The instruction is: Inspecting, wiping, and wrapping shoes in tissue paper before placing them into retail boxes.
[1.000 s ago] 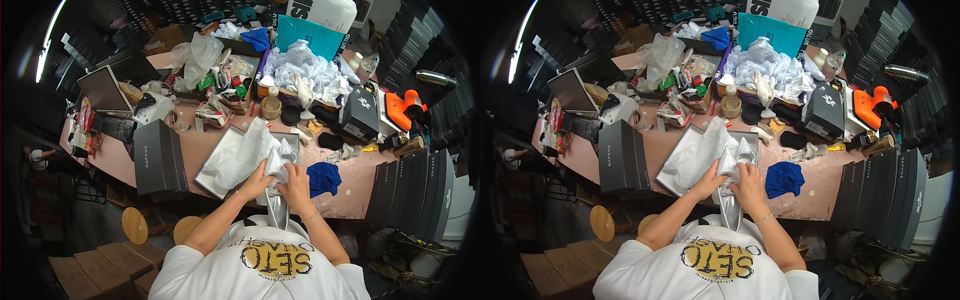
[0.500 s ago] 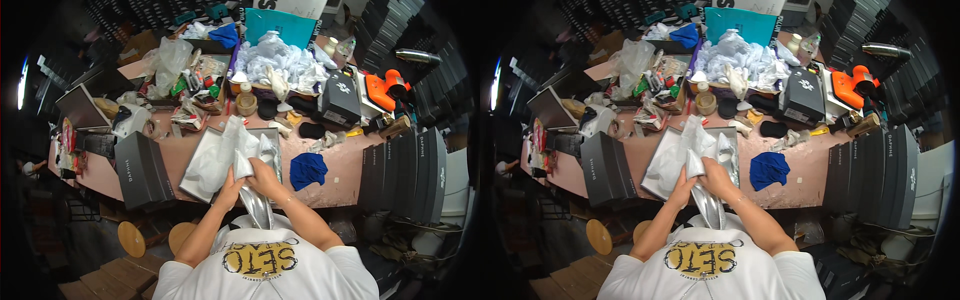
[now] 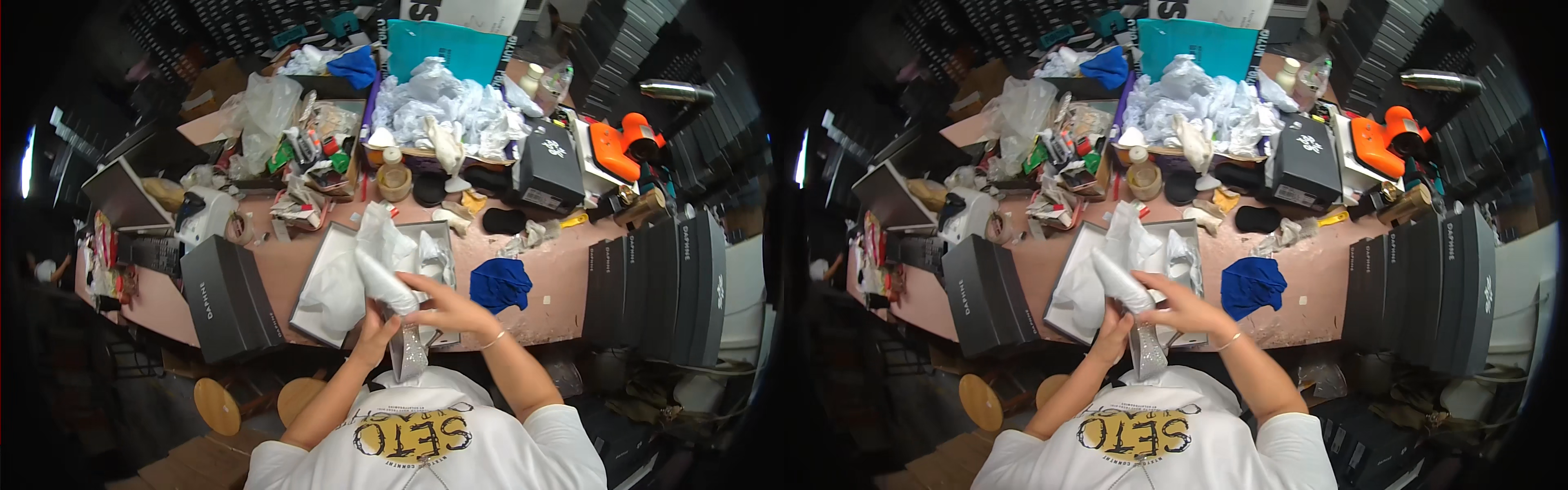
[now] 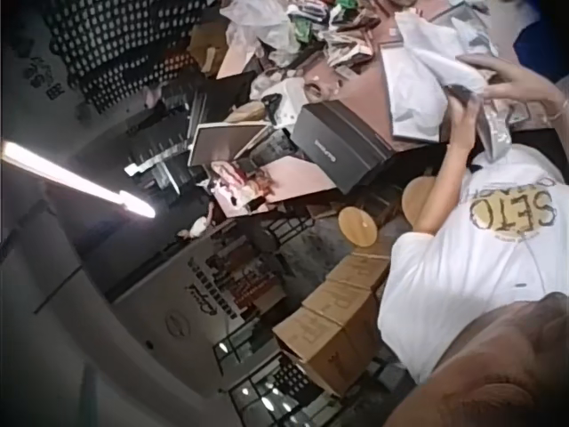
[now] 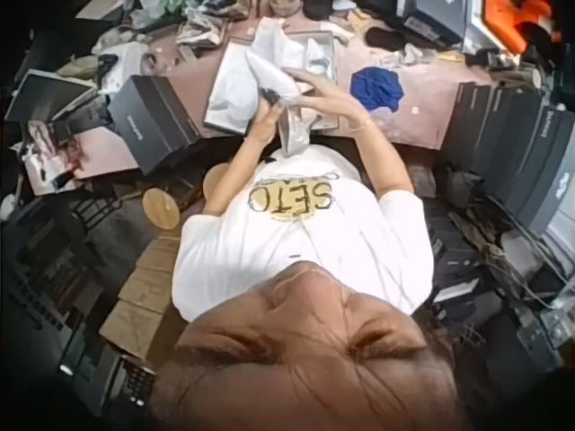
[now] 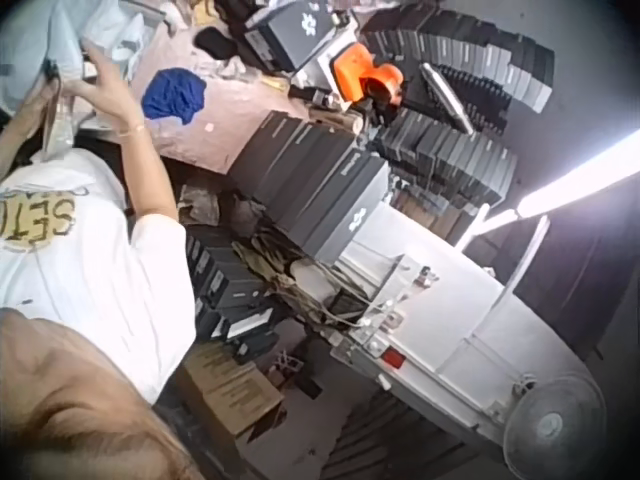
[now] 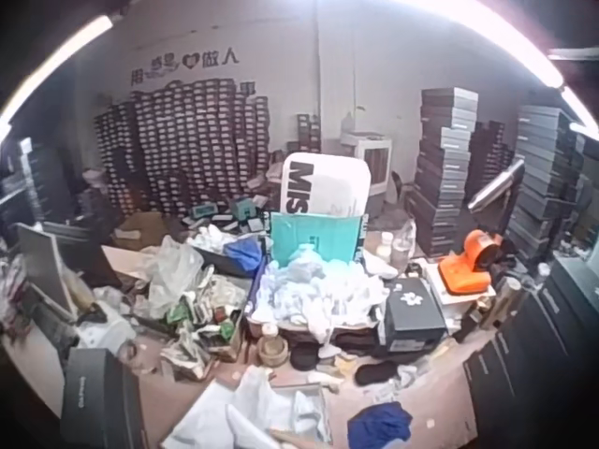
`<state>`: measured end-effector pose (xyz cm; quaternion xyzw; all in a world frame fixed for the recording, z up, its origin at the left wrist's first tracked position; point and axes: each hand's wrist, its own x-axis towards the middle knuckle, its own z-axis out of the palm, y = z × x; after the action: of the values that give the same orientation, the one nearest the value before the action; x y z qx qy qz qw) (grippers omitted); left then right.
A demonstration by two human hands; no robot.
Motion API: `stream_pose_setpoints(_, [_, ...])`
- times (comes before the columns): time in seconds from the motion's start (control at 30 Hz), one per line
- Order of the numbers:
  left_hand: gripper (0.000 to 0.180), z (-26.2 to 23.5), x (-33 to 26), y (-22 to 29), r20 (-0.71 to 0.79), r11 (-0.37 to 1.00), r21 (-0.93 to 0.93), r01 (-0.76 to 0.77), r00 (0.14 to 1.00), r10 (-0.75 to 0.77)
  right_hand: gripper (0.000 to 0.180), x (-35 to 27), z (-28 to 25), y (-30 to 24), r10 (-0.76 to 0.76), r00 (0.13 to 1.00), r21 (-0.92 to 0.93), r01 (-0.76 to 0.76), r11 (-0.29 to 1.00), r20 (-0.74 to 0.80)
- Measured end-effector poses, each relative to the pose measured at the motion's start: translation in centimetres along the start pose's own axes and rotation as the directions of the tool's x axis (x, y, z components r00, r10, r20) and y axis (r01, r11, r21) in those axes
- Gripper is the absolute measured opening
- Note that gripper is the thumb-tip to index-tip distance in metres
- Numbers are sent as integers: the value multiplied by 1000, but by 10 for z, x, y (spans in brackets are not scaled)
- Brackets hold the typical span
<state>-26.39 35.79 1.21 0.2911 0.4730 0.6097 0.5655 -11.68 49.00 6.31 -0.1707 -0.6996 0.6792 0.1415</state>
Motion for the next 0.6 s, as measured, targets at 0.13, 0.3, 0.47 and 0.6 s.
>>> stream_pose_setpoints(0.13, [94,8,11,-9,60,968,-201,148,989,-139,73,-11,-25,-13,120,985,-150,-101,984,121])
stream_pose_setpoints(0.3, [94,48,8,-4,-79,983,3,183,980,-182,56,-9,-60,3,65,994,-151,-52,987,85])
stream_pose_setpoints(0.47, [72,78,11,2,-230,959,256,124,971,-64,30,46,-214,79,-302,861,-816,-197,544,-409])
stream_pose_setpoints(0.6, [69,65,-3,-9,-265,959,-228,169,937,-228,41,71,-274,147,-112,868,-842,-426,331,-484])
